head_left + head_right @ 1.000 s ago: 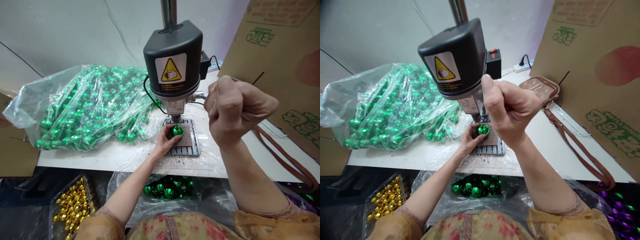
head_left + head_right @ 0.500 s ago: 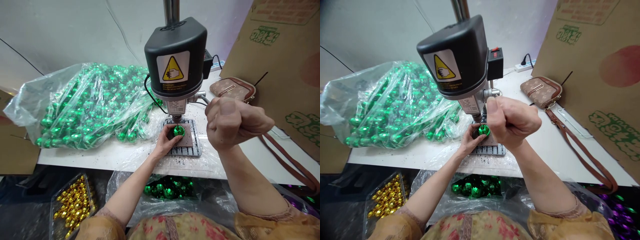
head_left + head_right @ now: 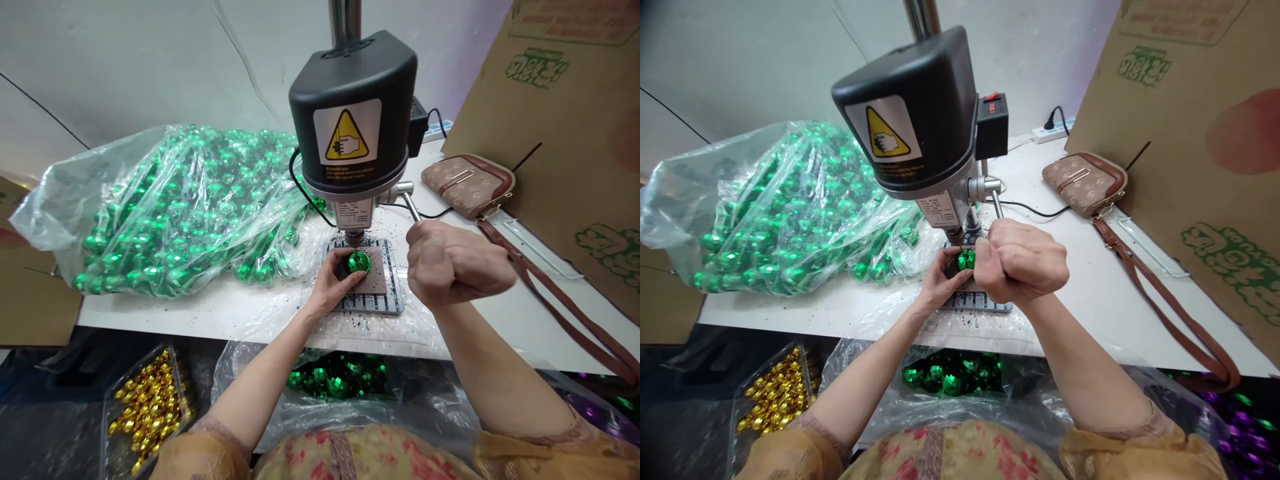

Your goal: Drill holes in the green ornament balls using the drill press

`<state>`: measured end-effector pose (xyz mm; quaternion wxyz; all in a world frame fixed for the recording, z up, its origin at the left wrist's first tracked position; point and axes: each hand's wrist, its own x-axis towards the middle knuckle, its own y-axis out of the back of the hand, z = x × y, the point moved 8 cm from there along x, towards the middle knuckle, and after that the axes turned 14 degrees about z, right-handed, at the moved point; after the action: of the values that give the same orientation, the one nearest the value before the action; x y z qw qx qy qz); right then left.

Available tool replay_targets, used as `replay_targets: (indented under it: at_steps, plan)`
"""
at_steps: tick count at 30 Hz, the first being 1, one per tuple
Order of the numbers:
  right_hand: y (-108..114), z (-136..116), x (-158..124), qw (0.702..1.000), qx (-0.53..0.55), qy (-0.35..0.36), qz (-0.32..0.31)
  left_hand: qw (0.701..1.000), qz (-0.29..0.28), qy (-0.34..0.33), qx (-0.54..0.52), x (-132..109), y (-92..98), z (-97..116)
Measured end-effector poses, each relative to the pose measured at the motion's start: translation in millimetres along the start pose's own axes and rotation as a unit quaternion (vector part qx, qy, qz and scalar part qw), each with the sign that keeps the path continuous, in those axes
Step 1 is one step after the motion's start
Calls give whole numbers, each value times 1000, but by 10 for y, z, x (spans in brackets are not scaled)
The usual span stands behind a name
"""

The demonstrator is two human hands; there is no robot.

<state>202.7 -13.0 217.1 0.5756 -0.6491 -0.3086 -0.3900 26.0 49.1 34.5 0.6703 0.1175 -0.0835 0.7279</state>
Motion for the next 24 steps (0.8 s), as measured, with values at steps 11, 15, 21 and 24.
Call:
replay_targets:
  at_steps: [11, 15, 21, 24]
  plan:
    - [-400, 246, 596, 975, -69, -201, 60, 994, 102, 13, 40, -63, 151, 83]
    - [-408, 323, 618, 974, -68, -207, 57, 991, 34, -50, 123, -438, 265, 466]
    - [-390, 307, 584, 972, -76, -211, 64, 791, -419, -173, 410, -1652, 293, 504]
    - [-394, 300, 606, 980, -44, -178, 77, 684, -470, -166, 533, -1958, 566, 318]
